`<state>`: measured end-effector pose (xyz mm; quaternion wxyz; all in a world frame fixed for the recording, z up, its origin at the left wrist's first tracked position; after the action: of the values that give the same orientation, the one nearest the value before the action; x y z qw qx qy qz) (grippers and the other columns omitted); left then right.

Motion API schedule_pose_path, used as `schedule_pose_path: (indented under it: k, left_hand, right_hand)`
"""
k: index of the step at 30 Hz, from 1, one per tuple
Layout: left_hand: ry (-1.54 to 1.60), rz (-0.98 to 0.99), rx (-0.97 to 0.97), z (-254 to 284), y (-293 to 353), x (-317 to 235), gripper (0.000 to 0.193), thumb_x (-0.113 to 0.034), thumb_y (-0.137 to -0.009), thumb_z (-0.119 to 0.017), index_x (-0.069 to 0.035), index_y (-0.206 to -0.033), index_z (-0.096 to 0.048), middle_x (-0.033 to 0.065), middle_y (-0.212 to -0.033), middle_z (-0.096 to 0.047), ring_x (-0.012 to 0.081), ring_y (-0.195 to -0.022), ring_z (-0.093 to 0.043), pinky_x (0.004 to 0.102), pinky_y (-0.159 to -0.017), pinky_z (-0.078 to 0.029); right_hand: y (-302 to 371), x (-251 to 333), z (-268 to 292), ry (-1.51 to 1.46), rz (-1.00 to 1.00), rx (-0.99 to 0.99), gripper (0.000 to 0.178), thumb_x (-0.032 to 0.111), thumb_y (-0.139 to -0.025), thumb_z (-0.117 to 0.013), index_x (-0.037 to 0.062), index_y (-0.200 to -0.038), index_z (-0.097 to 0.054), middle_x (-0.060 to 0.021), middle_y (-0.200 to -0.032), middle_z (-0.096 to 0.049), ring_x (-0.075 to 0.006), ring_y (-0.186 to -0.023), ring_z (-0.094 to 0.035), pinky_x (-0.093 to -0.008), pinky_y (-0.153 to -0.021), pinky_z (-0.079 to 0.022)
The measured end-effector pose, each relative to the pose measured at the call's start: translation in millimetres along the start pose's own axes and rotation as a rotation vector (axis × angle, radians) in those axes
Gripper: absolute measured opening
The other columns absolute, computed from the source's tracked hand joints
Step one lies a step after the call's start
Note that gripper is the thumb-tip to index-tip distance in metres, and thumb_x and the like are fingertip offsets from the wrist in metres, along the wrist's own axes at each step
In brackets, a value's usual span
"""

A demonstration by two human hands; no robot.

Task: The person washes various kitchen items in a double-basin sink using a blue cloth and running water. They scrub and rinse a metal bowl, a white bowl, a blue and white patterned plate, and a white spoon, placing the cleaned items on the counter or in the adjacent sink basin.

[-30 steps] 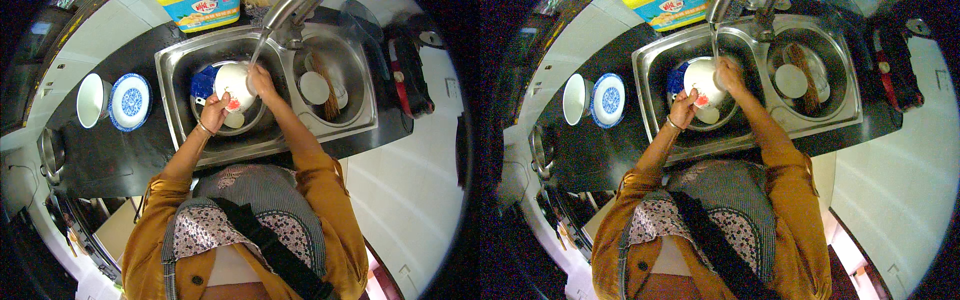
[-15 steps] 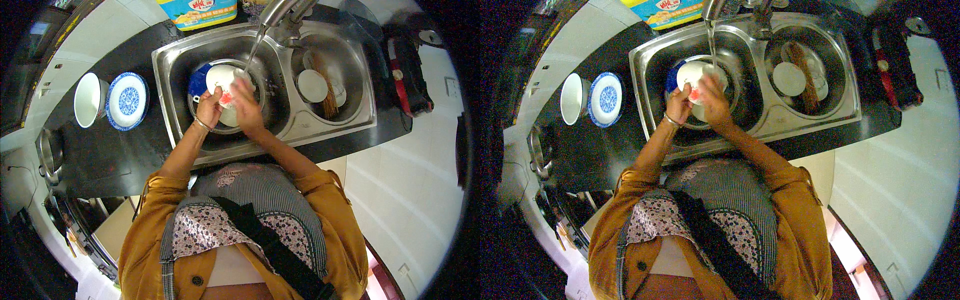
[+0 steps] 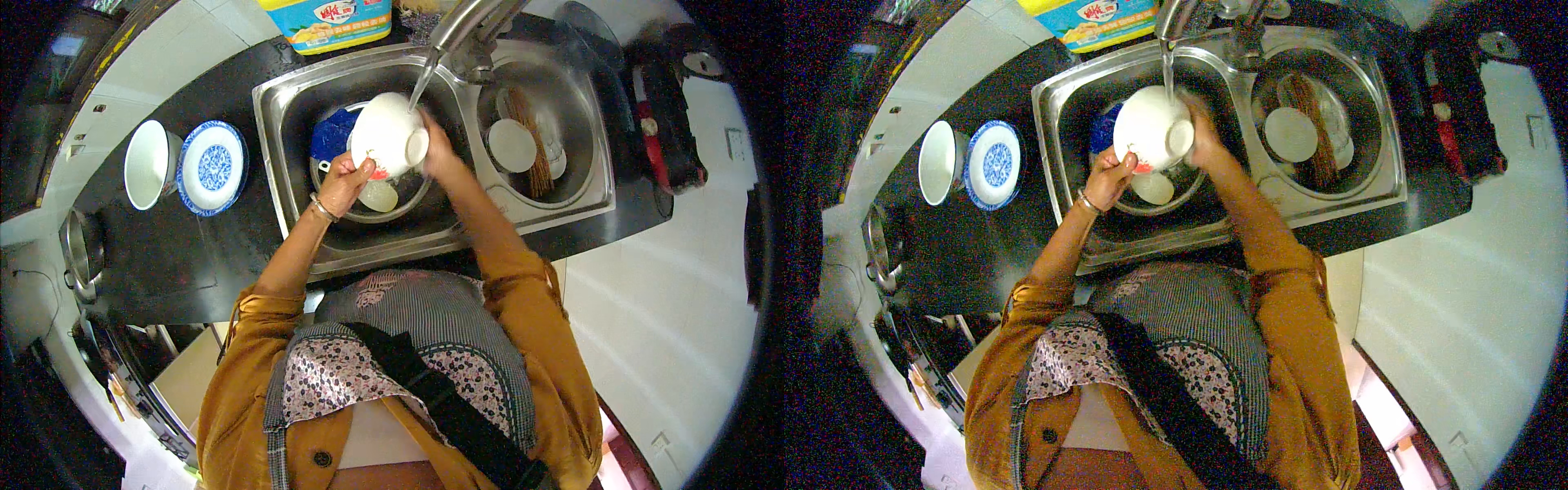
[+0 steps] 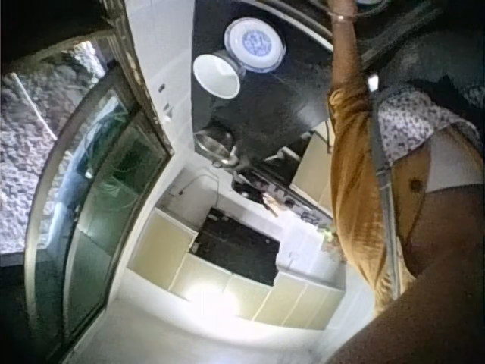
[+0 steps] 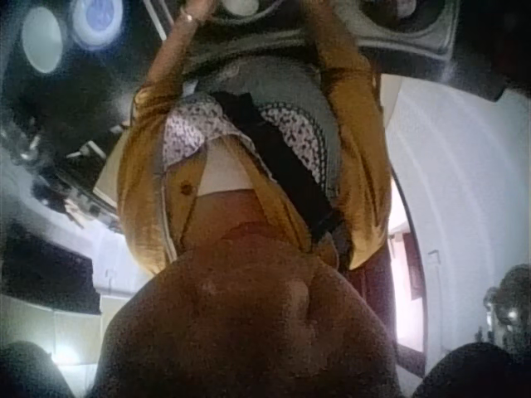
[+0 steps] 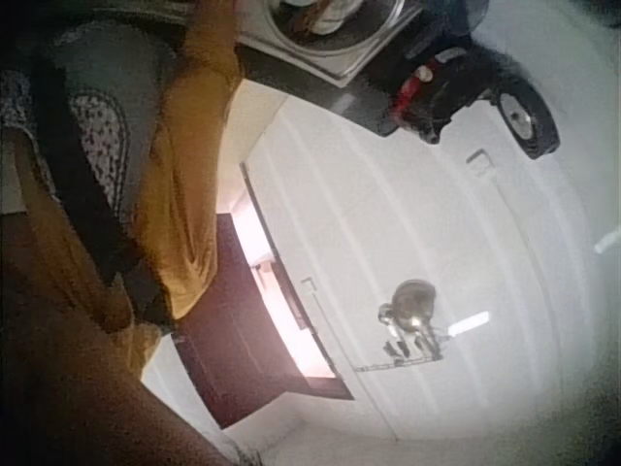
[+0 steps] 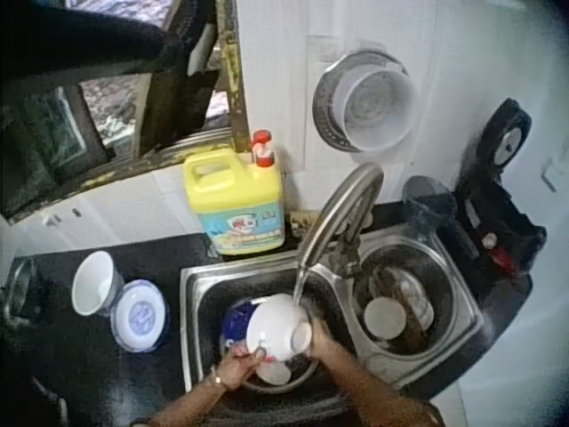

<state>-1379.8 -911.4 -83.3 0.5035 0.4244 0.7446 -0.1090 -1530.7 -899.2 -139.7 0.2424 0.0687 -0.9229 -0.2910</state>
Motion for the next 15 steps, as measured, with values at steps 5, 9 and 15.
schedule_pose_path:
  k: [5,9,15]
  left_hand:
    - [-0.448,-0.101,-0.101,-8.2,-22.8,25.1,0.023,-0.012,-0.085,-0.051,0.001,-0.104,-0.053,0.0032,-0.085,-0.06,0.0101,-0.071,-0.054,0.0246,-0.066,-0.044]
    - [-1.42,-0.253,-0.102,-24.5,-36.4,37.6,0.019,-0.008,-0.078,-0.052,-0.001,-0.096,-0.054,0.0159,-0.084,-0.061,0.0267,-0.065,-0.06,0.0339,-0.065,-0.046]
    - [-1.525,-0.433,0.182,-27.9,-25.1,60.8,0.035,-0.015,-0.08,-0.05,-0.005,-0.114,-0.047,0.0239,-0.115,-0.047,0.0309,-0.107,-0.046,0.043,-0.089,-0.036]
  right_hand:
    - [30.9,-51.1,-1.8,-0.273,0.08,-0.033,0.077,0.069,-0.078,-0.021,0.0093,-0.125,-0.036,-0.0091,-0.119,-0.048,-0.024,-0.108,-0.045,-0.0409,-0.094,-0.034]
    - [26.9,-43.4,-4.2,-0.236,0.252,0.101,0.07,0.061,-0.082,-0.032,0.0069,-0.126,-0.033,-0.0104,-0.119,-0.046,-0.0249,-0.106,-0.046,-0.0383,-0.091,-0.036]
    - [26.2,-32.2,46.0,0.701,0.581,-0.444,0.039,0.014,-0.082,-0.047,-0.0012,-0.117,-0.041,-0.016,-0.108,-0.052,-0.0244,-0.097,-0.052,-0.033,-0.08,-0.042]
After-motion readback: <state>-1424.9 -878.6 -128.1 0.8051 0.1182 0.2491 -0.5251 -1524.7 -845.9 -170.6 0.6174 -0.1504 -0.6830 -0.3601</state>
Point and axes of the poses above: each hand's wrist, its own y-axis away from the middle knuckle, its own z-axis out of the back of the hand, x = y × z, the point moved 5 cm from there along -y, towards the middle knuckle
